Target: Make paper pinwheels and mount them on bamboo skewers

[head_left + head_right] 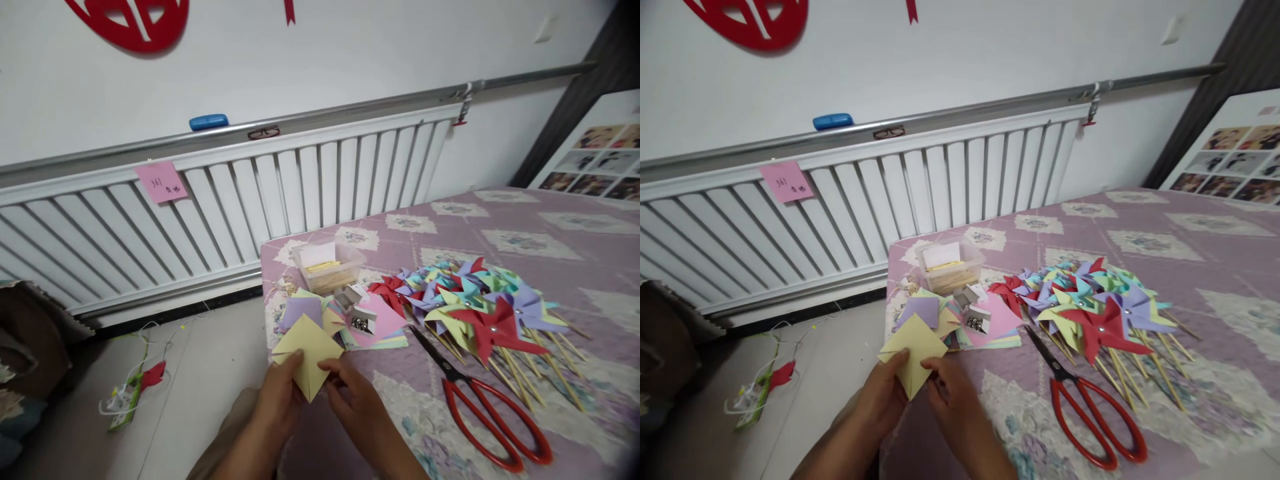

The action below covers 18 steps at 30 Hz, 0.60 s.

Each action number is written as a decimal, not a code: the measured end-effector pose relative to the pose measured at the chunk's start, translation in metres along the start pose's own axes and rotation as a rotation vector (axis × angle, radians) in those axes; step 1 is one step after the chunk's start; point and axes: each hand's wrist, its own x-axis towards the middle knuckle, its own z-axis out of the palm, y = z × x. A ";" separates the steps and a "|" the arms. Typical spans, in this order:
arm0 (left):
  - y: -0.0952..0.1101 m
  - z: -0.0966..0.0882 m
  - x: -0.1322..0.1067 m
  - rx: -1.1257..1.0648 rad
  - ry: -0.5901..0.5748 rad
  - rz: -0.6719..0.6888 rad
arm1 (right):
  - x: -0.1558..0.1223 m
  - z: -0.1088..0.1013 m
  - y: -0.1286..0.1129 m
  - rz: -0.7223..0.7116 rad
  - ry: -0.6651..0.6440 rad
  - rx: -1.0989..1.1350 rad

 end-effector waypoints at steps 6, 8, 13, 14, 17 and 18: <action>0.005 -0.008 -0.011 -0.011 -0.011 0.011 | 0.001 0.009 0.000 -0.052 0.003 -0.087; 0.006 -0.009 -0.014 -0.010 -0.003 0.025 | 0.002 0.011 0.000 -0.054 0.001 -0.090; 0.007 -0.007 -0.019 0.007 0.018 0.078 | 0.005 0.016 -0.004 -0.036 -0.004 -0.038; 0.007 -0.007 -0.019 0.009 0.016 0.090 | 0.005 0.016 -0.005 -0.030 -0.004 -0.023; 0.006 -0.006 -0.018 0.013 0.027 0.114 | 0.005 0.018 -0.008 -0.028 -0.018 0.007; 0.006 -0.007 -0.017 0.013 0.034 0.125 | 0.005 0.018 -0.008 -0.036 -0.019 0.009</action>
